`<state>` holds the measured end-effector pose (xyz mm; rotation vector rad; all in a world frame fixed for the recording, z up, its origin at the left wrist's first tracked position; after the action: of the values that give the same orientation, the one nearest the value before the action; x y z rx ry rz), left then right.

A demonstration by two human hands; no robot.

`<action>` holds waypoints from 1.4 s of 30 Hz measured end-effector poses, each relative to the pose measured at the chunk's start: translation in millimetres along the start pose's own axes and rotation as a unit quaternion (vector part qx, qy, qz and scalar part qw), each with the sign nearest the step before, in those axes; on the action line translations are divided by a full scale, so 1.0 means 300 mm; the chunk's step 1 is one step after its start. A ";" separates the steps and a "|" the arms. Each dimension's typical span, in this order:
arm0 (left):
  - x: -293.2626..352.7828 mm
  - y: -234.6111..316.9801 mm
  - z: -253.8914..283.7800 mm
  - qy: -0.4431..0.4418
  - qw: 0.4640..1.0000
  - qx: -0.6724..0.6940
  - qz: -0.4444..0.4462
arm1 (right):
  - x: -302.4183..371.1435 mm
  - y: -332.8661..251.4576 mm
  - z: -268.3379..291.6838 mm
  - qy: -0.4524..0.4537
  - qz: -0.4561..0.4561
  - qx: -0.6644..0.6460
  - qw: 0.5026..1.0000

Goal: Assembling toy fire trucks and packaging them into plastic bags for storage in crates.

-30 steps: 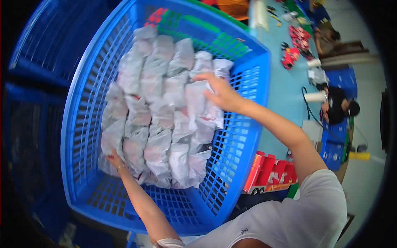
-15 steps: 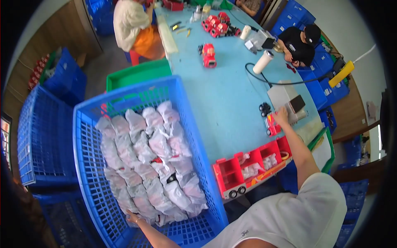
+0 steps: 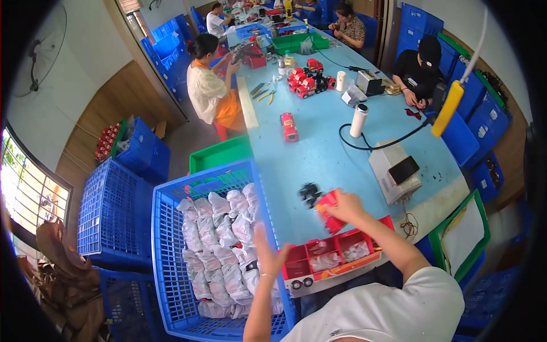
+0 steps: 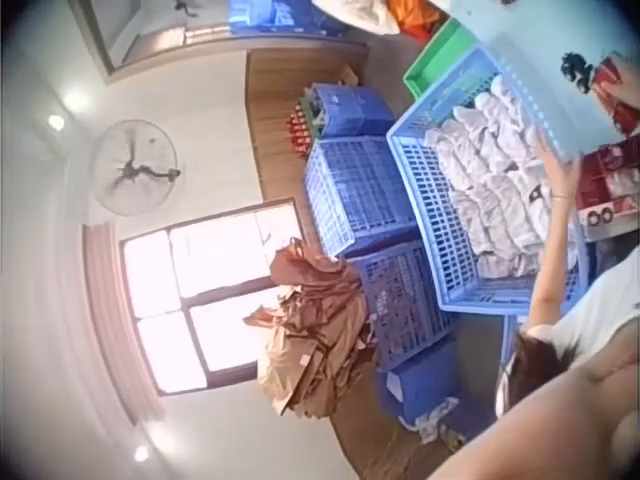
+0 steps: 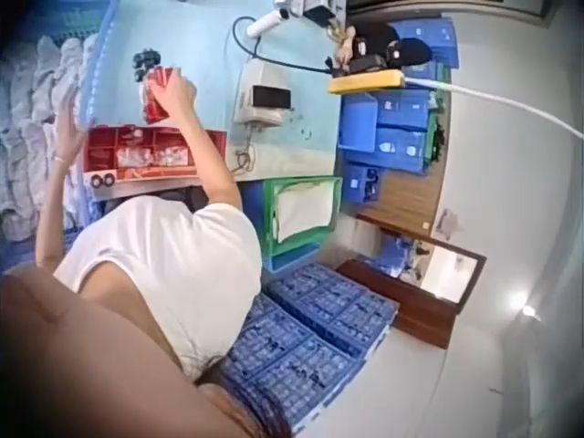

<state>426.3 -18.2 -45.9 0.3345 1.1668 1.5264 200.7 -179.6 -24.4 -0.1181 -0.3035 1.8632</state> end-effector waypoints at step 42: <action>0.168 1.113 -0.296 0.086 0.976 0.196 -0.043 | 0.698 0.285 0.532 -0.092 0.237 -0.626 0.737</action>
<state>148.1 22.7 161.2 0.4133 1.6045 1.2617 19.6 -28.8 121.2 -1.0106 -1.7830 1.8222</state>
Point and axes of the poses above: each hand's wrist, its own x-axis away from the middle knuckle, its own z-axis out of the back of the hand, y = z × x, the point moved 7 cm from there along -x, towards the middle knuckle, and after that the axes turned 9 degrees about x, right-handed, at the moved point
